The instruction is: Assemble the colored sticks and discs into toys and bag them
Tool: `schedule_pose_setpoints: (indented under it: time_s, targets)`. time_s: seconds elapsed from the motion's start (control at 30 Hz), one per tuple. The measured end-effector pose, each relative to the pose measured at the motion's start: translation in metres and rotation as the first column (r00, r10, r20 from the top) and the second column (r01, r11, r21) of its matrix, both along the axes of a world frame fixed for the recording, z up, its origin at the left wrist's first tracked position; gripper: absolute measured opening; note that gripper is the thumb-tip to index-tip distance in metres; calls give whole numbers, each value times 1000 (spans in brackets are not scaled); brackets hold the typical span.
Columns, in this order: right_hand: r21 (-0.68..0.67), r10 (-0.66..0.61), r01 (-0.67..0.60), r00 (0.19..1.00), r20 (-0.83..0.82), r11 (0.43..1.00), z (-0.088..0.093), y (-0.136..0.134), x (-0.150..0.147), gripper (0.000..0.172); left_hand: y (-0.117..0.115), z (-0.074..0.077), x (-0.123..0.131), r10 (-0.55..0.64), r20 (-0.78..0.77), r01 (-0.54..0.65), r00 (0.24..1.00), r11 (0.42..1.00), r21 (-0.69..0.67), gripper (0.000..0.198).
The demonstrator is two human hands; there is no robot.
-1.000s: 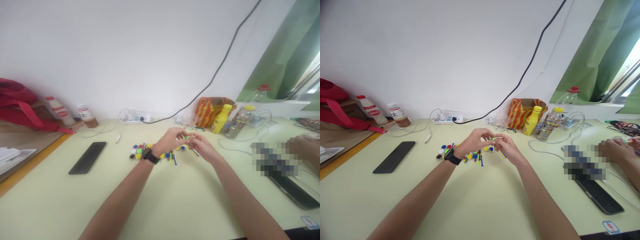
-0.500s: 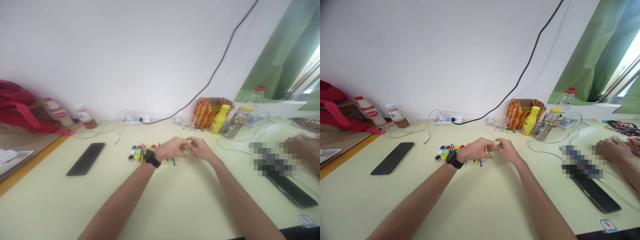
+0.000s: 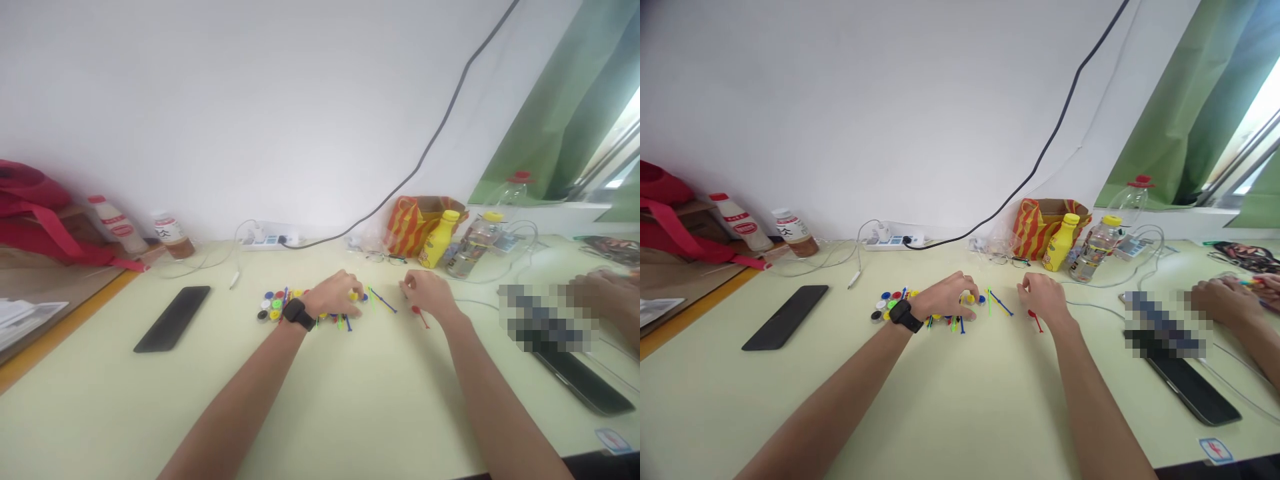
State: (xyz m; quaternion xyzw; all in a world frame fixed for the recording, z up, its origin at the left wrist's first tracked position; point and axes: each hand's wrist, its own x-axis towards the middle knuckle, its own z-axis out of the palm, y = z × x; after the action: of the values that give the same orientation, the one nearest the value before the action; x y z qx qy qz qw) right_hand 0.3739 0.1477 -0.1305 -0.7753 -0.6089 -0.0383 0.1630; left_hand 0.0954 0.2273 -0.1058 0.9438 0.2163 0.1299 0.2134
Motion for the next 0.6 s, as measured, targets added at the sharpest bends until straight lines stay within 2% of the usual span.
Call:
schedule_pose_setpoints:
  time_s: [0.1,0.27,0.37,0.6]
  targets:
    - [-59,14,-12,1000,25,998,-4,-3,3,18,4,-1,-3,39,-26,-39,999,999,11,36]
    - [-97,34,-31,999,36,995,-7,-3,3,9,8,-6,-4,47,-28,-48,999,998,-49,28]
    - [-98,47,-44,999,26,994,-6,-2,1,10,9,-6,-4,49,-16,-50,999,997,-61,24]
    - [35,-13,15,999,-44,999,2,2,-10,11,10,-7,-4,34,10,-34,999,999,2,24]
